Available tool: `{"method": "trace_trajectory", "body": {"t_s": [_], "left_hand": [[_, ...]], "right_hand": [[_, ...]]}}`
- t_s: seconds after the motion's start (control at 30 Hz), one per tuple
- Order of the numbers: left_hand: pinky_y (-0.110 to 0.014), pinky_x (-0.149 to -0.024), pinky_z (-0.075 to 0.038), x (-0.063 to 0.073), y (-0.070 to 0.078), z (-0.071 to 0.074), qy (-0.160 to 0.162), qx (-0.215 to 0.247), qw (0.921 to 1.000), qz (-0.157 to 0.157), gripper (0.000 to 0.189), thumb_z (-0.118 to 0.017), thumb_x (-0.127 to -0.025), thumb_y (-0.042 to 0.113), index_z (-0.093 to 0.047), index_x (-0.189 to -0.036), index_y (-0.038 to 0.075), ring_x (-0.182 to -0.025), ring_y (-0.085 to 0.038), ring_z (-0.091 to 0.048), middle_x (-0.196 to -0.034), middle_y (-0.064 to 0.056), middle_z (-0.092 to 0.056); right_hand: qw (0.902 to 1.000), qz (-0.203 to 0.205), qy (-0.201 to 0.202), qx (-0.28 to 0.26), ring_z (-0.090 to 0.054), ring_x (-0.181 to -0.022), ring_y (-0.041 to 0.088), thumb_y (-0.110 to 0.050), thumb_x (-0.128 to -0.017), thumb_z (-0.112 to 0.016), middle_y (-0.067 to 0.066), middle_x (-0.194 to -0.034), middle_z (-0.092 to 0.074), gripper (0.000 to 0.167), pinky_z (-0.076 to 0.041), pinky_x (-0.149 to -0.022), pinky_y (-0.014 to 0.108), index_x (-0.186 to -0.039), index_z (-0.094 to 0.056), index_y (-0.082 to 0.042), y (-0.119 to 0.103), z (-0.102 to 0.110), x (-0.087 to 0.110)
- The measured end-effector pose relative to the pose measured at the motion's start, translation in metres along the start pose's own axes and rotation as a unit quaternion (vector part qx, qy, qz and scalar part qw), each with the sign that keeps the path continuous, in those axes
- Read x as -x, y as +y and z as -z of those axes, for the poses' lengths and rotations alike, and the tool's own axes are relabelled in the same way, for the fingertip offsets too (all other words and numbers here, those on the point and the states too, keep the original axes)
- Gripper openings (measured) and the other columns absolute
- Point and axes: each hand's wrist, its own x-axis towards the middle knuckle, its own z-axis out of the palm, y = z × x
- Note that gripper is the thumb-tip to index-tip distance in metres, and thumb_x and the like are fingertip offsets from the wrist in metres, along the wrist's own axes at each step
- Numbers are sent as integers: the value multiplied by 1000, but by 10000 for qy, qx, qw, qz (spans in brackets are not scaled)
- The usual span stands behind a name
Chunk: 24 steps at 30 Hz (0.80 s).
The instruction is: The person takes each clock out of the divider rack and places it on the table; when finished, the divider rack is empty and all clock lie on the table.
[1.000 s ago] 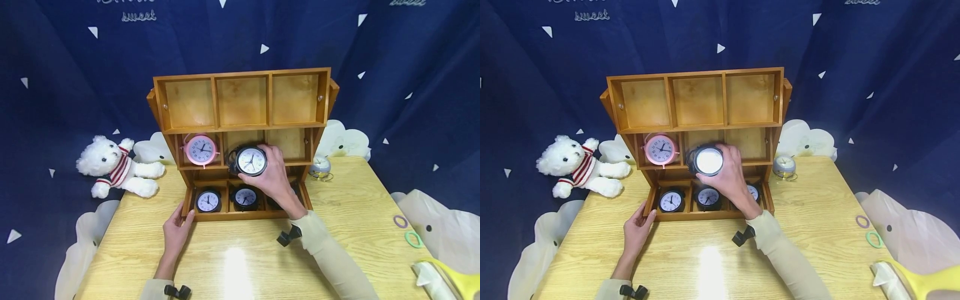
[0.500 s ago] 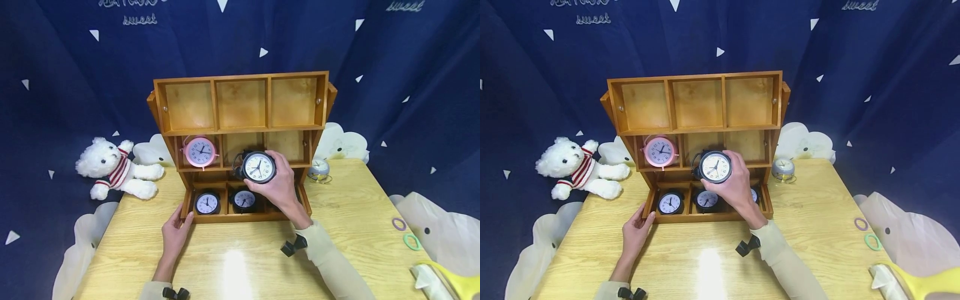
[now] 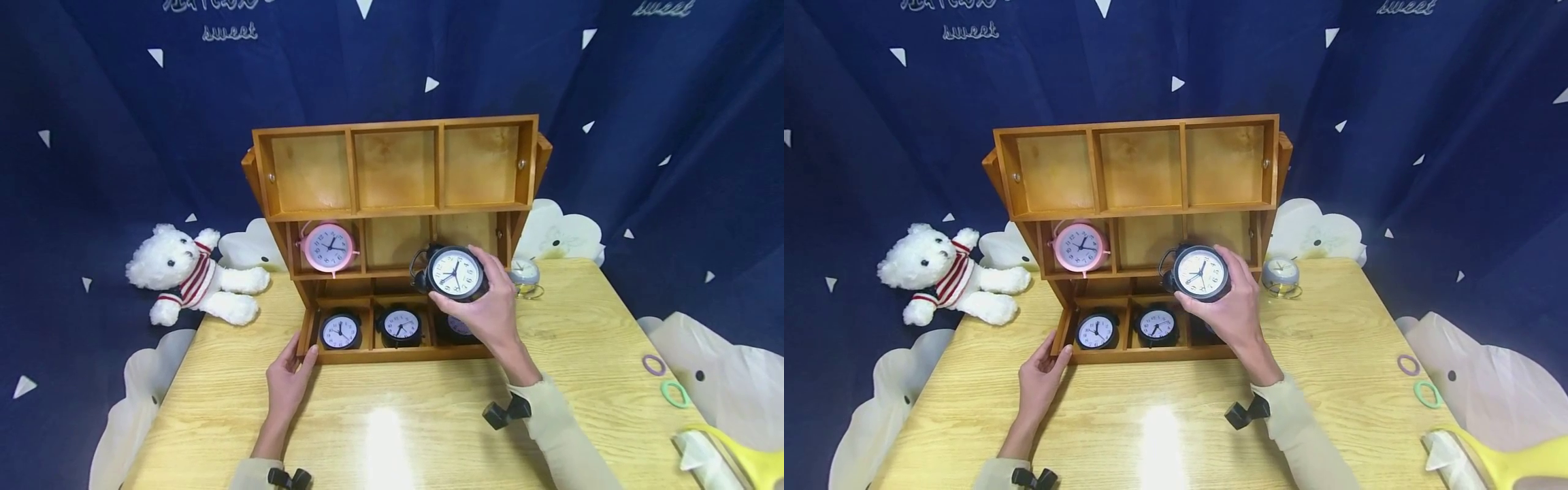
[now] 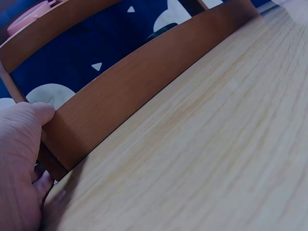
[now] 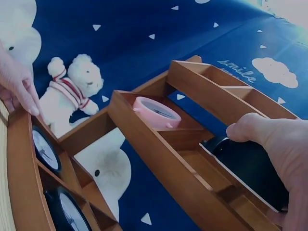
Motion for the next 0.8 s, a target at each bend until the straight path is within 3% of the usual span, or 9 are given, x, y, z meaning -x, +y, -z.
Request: {"method": "trace_trajectory", "body": {"t_s": [0.17, 0.27, 0.5, 0.57, 0.67, 0.8], "left_hand": [[-15, -99, -50, 0, 1, 0, 20, -67, 10000, 1, 54, -77, -95, 5, -57, -144, -6, -129, -41, -58, -142, -28, -58], [-14, -100, -50, -1, -1, 0, 20, -88, 9999, 46, 55, -78, -95, 7, -57, -145, -5, -129, -39, -58, -143, -27, -59], [-14, -100, -50, -1, -1, -1, -51, -35, 10000, 77, 57, -78, -95, 8, -55, -147, -5, -130, -34, -59, -144, -26, -58], [-14, -101, -50, -1, 0, -1, -49, -22, 10000, 50, 57, -77, -95, 8, -55, -147, -6, -130, -35, -58, -144, -26, -58], [-14, -102, -50, -1, 0, -1, -35, -22, 10000, 43, 57, -77, -96, 7, -55, -146, -6, -130, -35, -58, -144, -26, -58], [-15, -102, -50, -1, 0, 0, -13, -13, 10000, 50, 56, -77, -96, 7, -56, -146, -5, -131, -35, -58, -144, -26, -58]], "right_hand": [[9997, -247, -17, -27, -64, -120, 31, -18, -56, -105, 14, -135, -68, 96, -51, -98, 17, -141, -62, -4, 4, 18, 4], [9995, -279, 56, -129, -64, -119, 29, -11, -56, -104, 16, -136, -66, 96, -50, -96, 8, -141, -62, -1, 5, 29, 4], [9980, -290, 471, -289, -61, -113, 7, 13, -50, -98, 25, -131, -66, 93, -53, -95, 9, -136, -62, 8, -17, 61, -2], [9977, -301, 507, -321, -62, -111, 7, 18, -51, -95, 30, -128, -65, 89, -53, -95, 9, -133, -61, 13, -26, 72, -5], [9976, -359, 518, -289, -63, -109, 7, 21, -51, -92, 32, -127, -65, 88, -54, -94, 9, -133, -61, 14, -22, 86, -7], [9968, -572, 550, -80, -65, -106, 7, 17, -50, -95, 23, -126, -68, 90, -54, -89, 7, -135, -65, 5, -2, 104, -6]]}}
